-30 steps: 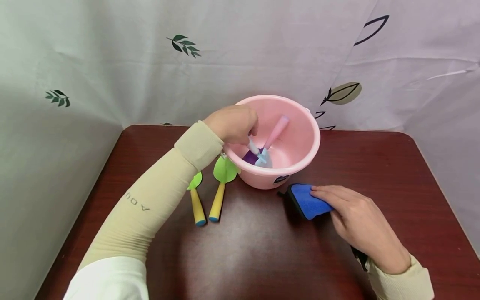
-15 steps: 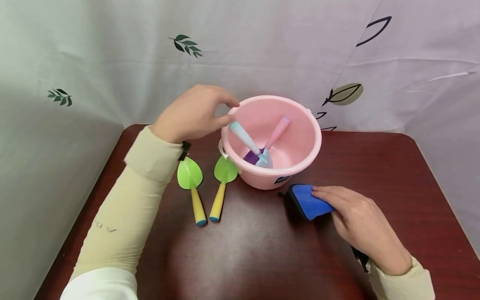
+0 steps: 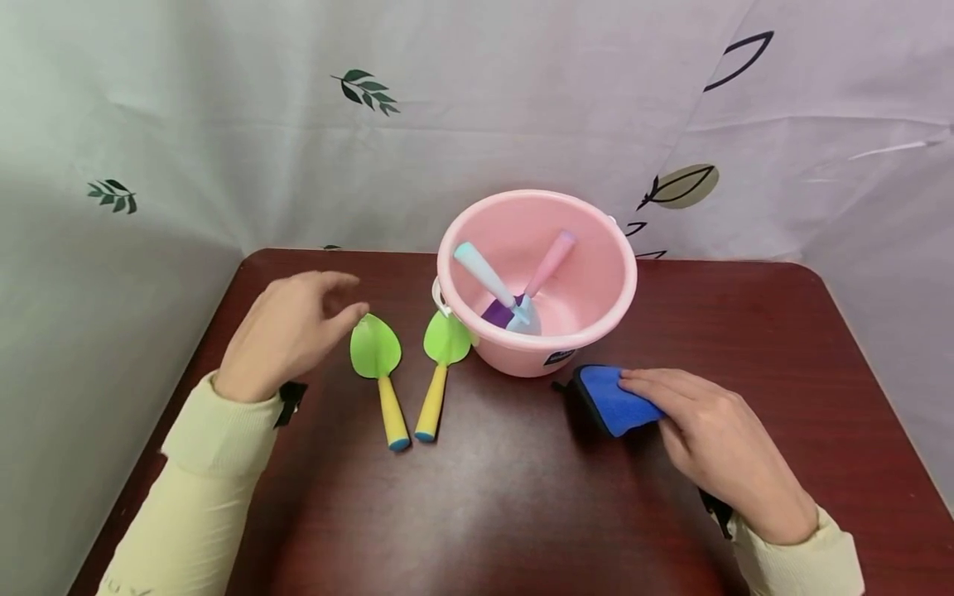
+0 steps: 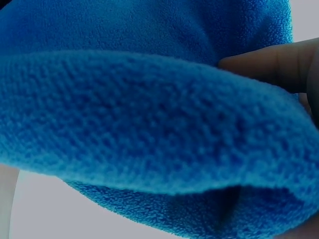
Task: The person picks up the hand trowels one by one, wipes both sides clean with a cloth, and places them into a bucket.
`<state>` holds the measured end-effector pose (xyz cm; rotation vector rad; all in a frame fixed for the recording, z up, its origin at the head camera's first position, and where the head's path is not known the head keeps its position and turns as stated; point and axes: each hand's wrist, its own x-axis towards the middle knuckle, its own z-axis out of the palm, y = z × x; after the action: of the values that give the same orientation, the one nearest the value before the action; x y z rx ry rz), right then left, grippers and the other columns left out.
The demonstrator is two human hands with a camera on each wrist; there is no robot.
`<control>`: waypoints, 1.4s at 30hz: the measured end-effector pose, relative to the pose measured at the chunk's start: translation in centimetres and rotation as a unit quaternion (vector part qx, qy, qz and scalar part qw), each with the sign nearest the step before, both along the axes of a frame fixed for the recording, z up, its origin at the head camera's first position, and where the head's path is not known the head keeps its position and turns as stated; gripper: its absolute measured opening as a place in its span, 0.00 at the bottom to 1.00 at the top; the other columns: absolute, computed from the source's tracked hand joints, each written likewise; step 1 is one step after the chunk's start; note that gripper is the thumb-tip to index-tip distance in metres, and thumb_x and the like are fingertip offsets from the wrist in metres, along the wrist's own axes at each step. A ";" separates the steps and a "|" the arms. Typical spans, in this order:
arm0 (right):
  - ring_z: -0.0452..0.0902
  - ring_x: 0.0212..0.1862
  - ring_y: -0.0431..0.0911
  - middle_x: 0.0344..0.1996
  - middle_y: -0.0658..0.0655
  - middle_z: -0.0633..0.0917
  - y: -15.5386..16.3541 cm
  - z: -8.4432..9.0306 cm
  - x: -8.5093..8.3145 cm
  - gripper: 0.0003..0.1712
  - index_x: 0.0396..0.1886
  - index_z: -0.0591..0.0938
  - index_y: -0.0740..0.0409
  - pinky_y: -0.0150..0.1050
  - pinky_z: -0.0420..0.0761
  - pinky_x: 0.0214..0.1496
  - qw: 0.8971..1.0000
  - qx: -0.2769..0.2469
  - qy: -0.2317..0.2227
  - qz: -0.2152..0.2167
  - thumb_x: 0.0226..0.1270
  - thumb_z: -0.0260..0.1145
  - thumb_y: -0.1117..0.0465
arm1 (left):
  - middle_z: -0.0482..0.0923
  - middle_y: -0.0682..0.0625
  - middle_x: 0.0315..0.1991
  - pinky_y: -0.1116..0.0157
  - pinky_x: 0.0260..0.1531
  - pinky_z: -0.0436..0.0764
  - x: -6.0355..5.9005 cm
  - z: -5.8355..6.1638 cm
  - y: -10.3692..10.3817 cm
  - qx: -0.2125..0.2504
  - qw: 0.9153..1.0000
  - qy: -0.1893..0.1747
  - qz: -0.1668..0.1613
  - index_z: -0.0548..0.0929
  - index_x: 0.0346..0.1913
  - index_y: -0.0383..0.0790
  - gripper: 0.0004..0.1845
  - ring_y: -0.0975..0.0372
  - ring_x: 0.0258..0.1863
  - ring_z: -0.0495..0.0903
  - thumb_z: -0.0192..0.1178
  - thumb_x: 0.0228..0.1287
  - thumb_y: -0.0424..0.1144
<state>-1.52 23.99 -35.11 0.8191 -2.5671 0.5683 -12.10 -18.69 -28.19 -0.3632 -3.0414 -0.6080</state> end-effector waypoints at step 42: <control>0.82 0.53 0.47 0.52 0.53 0.86 -0.1 -0.4 -0.2 0.25 0.55 0.86 0.56 0.21 0.59 0.67 1.000 -0.003 -0.004 0.003 0.64 0.49 0.67 | 0.80 0.53 0.17 0.62 0.26 0.75 6.5 -11.4 2.2 0.125 0.960 -0.200 0.150 0.81 0.50 0.35 0.23 0.62 0.17 0.82 0.66 0.65 0.52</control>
<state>-1.69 23.91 -35.49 0.8245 -2.5687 0.5825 -5.65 -16.53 -39.57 0.2587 -3.2200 -1.1449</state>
